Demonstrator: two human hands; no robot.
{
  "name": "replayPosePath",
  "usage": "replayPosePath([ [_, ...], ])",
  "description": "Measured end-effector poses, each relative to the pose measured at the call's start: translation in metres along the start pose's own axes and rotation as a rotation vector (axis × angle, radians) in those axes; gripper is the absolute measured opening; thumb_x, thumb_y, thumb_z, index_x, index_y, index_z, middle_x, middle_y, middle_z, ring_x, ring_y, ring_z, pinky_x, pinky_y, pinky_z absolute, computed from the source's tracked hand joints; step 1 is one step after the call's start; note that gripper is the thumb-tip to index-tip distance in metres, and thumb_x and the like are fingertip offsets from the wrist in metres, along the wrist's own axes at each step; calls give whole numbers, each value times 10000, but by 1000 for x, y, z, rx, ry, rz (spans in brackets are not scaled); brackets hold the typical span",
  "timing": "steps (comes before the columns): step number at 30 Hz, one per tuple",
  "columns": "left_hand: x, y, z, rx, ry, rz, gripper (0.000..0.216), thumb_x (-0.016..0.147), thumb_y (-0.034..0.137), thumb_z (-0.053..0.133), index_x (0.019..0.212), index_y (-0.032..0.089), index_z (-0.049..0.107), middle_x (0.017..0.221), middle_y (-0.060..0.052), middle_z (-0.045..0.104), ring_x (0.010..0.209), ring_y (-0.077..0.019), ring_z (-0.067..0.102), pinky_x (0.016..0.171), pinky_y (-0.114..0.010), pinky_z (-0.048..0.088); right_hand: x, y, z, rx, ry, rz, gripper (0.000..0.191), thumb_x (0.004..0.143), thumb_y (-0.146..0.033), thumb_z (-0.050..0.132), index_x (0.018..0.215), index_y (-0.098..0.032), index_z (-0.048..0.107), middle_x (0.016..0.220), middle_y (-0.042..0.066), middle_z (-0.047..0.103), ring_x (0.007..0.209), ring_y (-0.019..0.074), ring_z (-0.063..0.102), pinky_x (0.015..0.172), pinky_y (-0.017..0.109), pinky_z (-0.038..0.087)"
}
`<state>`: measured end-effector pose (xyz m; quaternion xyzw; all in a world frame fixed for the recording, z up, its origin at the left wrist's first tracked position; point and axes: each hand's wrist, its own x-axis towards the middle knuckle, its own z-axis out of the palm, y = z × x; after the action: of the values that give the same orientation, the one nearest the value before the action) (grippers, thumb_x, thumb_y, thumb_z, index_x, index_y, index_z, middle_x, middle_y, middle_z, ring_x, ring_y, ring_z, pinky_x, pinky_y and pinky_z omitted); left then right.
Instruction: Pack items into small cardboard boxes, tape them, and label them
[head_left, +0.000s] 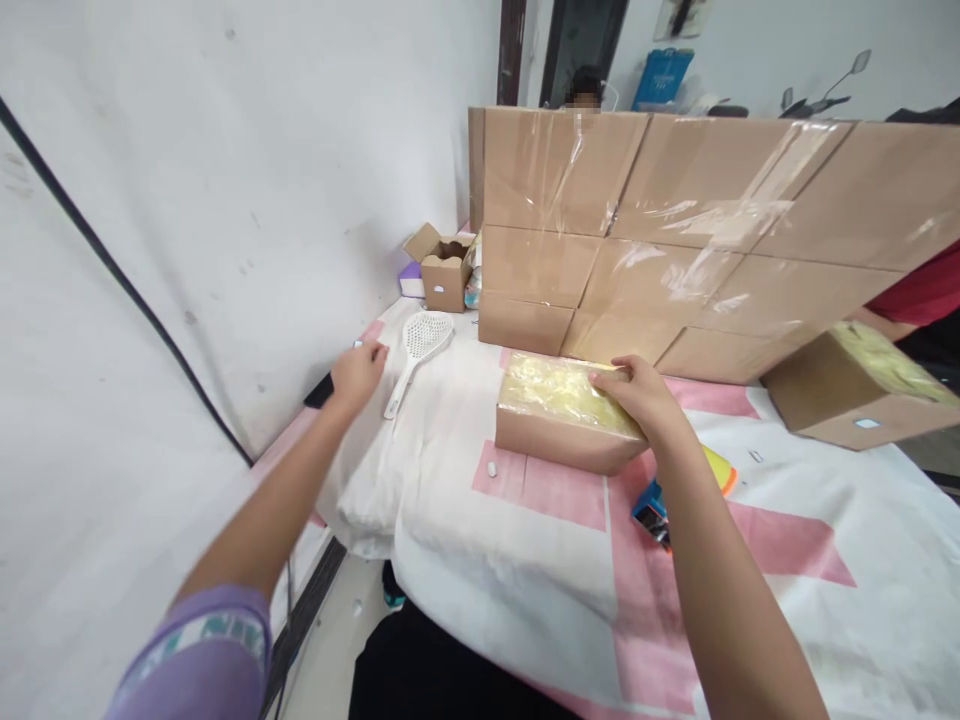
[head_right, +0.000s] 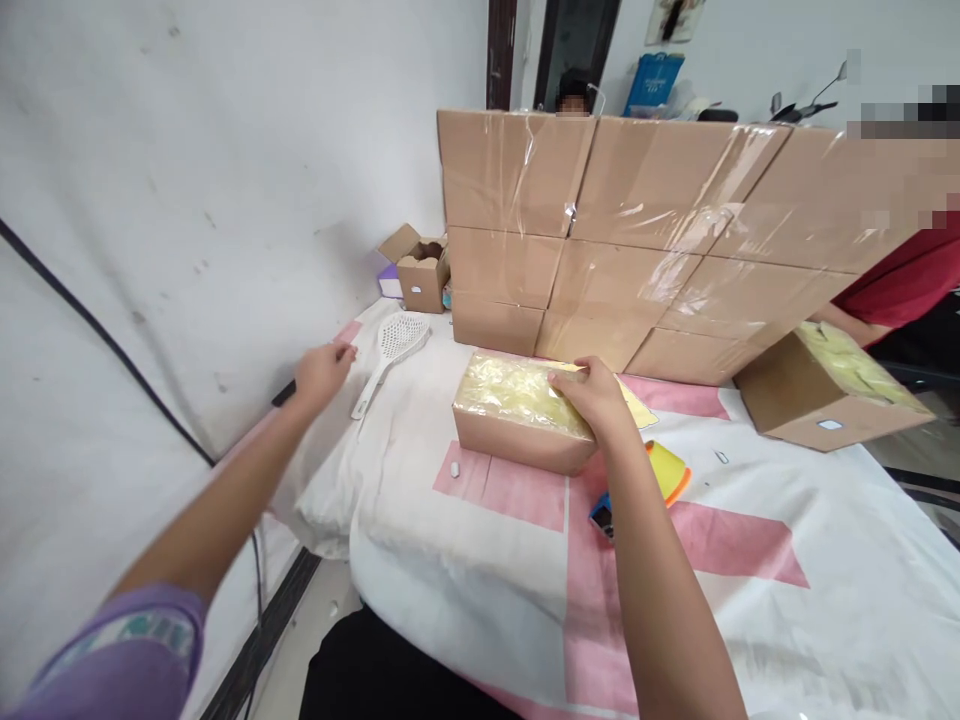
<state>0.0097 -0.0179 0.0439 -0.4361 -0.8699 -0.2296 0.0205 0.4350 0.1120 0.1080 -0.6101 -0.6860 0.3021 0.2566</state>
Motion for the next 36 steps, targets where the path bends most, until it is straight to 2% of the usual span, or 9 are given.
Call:
replayPosePath([
  [3, 75, -24, -12, 155, -85, 85, 300, 912, 288, 530, 1083, 181, 752, 1199, -189, 698, 1191, -356, 586, 971, -454, 408, 1, 1, 0, 1, 2, 8, 640, 752, -501, 749, 1277, -169, 594, 1190, 120, 673, 1008, 265, 662, 825, 329, 497],
  [6, 112, -37, -7, 274, -170, 201, 220, 855, 267, 598, 951, 172, 773, 1321, -200, 639, 1380, -383, 417, 1107, -511, 273, 1, 2, 0, 3, 12, 11, 636, 746, -517, 746, 1269, -187, 596, 1185, 110, 672, 998, 265, 664, 823, 334, 499],
  [12, 122, -46, 6, 376, -251, 286, 290, 875, 356, 549, 960, 178, 762, 1201, -226, 697, 1358, -416, 435, 1104, -594, 217, 0, 4, 1, 29, 10, 16, 650, 736, -537, 748, 1268, -197, 589, 1204, 108, 661, 1005, 271, 665, 827, 346, 504],
  [18, 114, -37, -18, 259, -205, 196, 208, 838, 318, 602, 882, 145, 708, 1000, -212, 746, 1144, -366, 636, 1055, -511, 350, -5, -1, -1, 20, 24, 19, 617, 738, -496, 755, 1257, -199, 598, 1200, 111, 665, 1021, 276, 657, 846, 344, 500],
  [23, 71, 11, -28, -53, -123, 189, 413, 881, 315, 559, 1243, 132, 635, 1098, -127, 764, 957, -219, 699, 812, -308, 519, -4, 1, 2, 64, 38, 2, 626, 721, -477, 778, 1248, -191, 599, 1203, 124, 667, 1032, 284, 652, 867, 356, 498],
  [26, 23, 60, -32, -255, -114, 266, 390, 896, 391, 559, 1170, 141, 680, 1048, -96, 772, 845, -175, 701, 724, -265, 540, -1, 1, 2, 128, 72, -40, 576, 720, -429, 777, 1210, -177, 610, 1200, 129, 665, 1033, 278, 648, 895, 374, 502],
  [31, -76, 144, -51, -869, -189, 390, 213, 818, 381, 715, 865, 173, 709, 816, -37, 739, 567, -117, 606, 570, -256, 509, -41, -8, -20, 349, 440, -612, 180, 927, -345, 597, 1045, -221, 652, 1111, 85, 680, 1113, 249, 619, 998, 395, 468],
  [33, -111, 170, -58, -902, -209, 440, 155, 842, 350, 720, 839, 196, 706, 782, -6, 724, 540, -101, 592, 541, -238, 486, -72, -10, -26, 345, 335, -819, 127, 936, -328, 631, 1023, -241, 664, 1035, 60, 685, 1038, 238, 636, 954, 391, 479],
  [36, -147, 200, -58, -844, -198, 560, 86, 880, 295, 698, 845, 219, 717, 790, 12, 730, 550, -96, 610, 549, -226, 484, -110, -9, -24, 287, 105, -901, 130, 912, -281, 698, 1032, -238, 670, 978, 45, 684, 933, 225, 640, 843, 369, 485],
])
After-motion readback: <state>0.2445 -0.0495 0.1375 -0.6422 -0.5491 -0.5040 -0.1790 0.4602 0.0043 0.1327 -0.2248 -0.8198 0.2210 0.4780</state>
